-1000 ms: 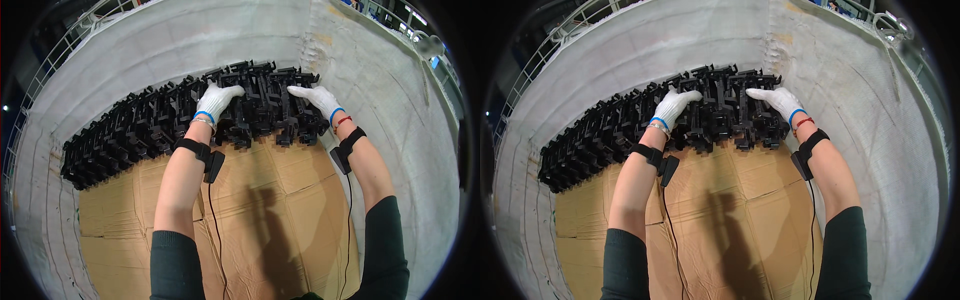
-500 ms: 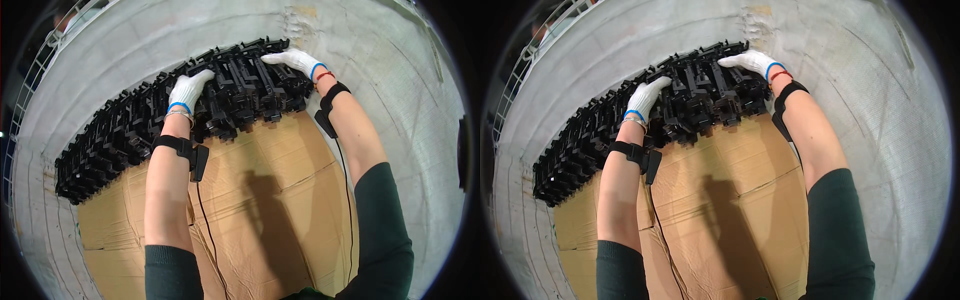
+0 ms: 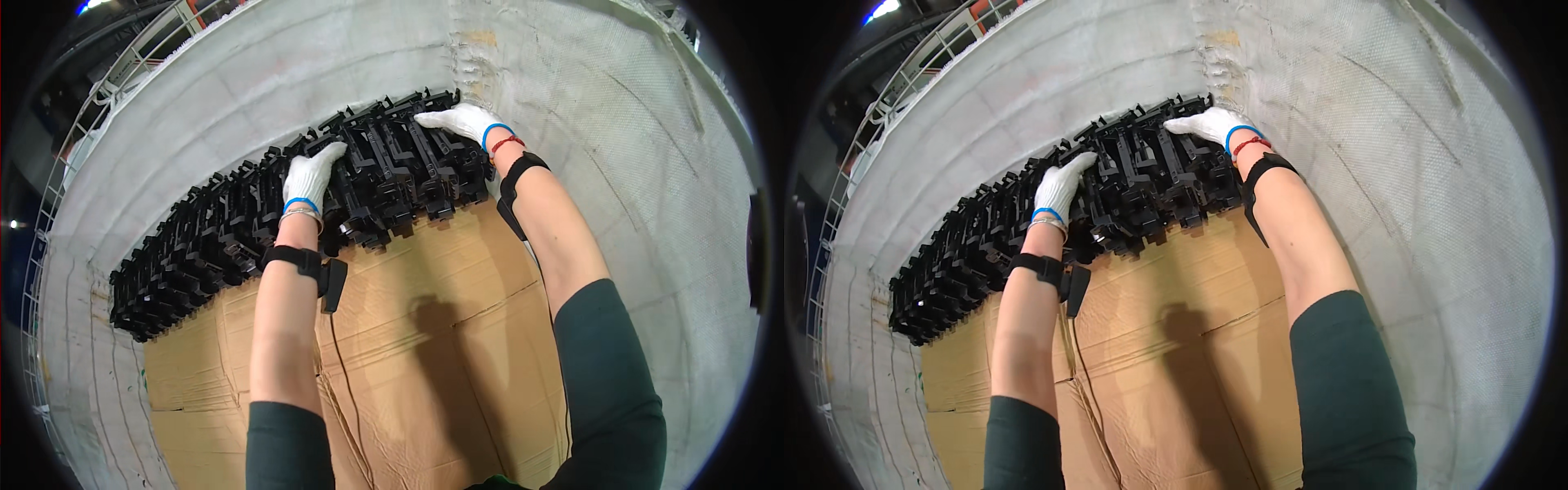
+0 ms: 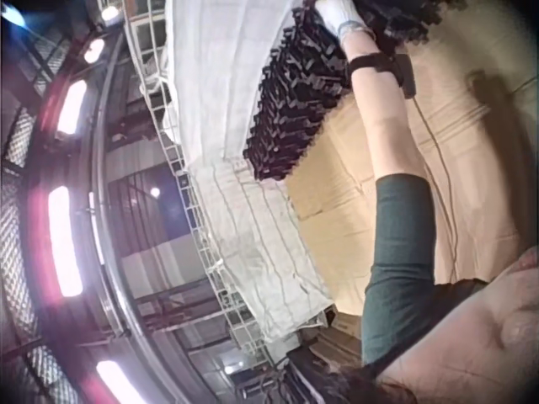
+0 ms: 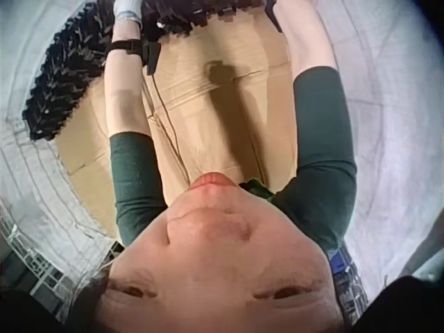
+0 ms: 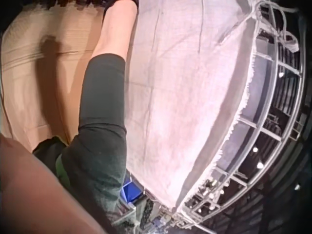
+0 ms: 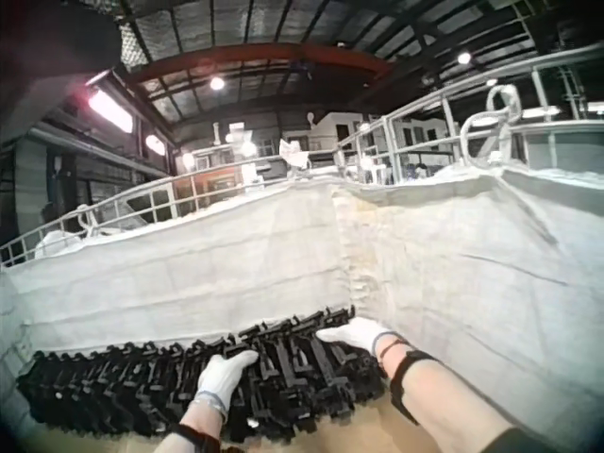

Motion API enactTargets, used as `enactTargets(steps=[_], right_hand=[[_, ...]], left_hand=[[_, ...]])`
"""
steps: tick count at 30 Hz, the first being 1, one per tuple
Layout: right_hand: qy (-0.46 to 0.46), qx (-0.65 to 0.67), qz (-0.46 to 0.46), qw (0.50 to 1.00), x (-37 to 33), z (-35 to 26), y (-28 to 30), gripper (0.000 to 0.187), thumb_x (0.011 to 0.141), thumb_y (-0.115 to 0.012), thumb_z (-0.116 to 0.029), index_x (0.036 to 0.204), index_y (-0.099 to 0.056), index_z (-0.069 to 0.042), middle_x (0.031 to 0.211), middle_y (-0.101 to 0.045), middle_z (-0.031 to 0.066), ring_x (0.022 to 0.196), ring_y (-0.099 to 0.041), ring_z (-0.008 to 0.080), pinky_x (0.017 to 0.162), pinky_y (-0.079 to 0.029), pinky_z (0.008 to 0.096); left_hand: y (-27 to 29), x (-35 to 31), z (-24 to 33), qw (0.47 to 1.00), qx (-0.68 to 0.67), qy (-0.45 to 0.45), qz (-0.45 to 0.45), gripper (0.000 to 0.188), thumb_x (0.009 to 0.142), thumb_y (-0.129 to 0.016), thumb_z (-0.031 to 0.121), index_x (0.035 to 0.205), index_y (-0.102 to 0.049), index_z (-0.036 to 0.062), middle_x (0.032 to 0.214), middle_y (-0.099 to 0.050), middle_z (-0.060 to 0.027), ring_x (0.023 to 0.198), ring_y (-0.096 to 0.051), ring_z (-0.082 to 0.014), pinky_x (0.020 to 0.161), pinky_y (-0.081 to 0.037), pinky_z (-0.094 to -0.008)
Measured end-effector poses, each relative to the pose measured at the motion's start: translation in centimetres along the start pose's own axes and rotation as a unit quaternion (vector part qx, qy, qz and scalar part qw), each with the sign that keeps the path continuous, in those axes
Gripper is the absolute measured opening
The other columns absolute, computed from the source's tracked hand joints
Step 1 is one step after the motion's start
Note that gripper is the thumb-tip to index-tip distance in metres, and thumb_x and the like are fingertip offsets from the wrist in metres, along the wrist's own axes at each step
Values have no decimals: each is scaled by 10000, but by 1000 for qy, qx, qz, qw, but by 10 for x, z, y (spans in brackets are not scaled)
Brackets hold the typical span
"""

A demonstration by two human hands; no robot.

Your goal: Trimming excess plastic burrs from molded parts and packing them into a large container.

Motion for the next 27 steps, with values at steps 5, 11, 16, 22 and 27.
enactTargets(steps=[5, 11, 16, 22, 27], right_hand=[[-51, -65, 32, 996, -48, -30, 8, 1005, 840, -589, -848, 1346, -689, 14, 1427, -658, 203, 1335, -618, 361, 1134, -469, 429], [57, -39, 158, 985, -115, -29, 24, 872, 958, -580, -696, 1492, -552, -6, 1421, -636, 260, 1311, -617, 414, 1133, -465, 471], [329, -150, 416, 834, -199, -43, -17, 622, 904, -723, -568, 1291, -688, -83, 1221, -710, 221, 1100, -680, 385, 997, -519, 495], [290, -136, 76, 944, -176, -25, -61, 549, 924, -684, -624, 919, -799, -87, 906, -773, 123, 789, -723, 306, 748, -575, 425], [87, 8, -97, 991, -135, -15, -51, 615, 953, -618, -673, 900, -816, -93, 851, -771, 121, 794, -736, 274, 760, -575, 409]], left_hand=[[10, -14, 1, 998, 55, 6, 23, 1066, 754, -770, 712, 1427, -566, -89, 1354, -664, -276, 1208, -670, -368, 1040, -509, -426], [35, -88, 38, 992, 114, -58, -18, 1031, 841, -695, 693, 1514, -470, -55, 1476, -569, -319, 1384, -545, -462, 1170, -425, -474], [25, -164, 55, 762, 293, -570, 94, 908, 835, -744, 626, 1515, -518, 68, 1428, -613, -205, 1398, -517, -403, 1177, -369, -575], [-4, -132, 47, 728, 331, -590, 111, 841, 794, -761, 657, 1436, -587, 142, 1394, -627, -161, 1341, -547, -361, 1155, -368, -575], [-18, -105, 61, 768, 322, -553, -15, 833, 770, -781, 638, 1413, -597, 141, 1408, -616, -123, 1309, -555, -353, 1153, -378, -557]])
Point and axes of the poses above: each hand's wrist, its own x-axis towards the middle knuckle, its own y-axis out of the back of the hand, z = x × y, the point moved 4 cm from there along x, towards the middle knuckle
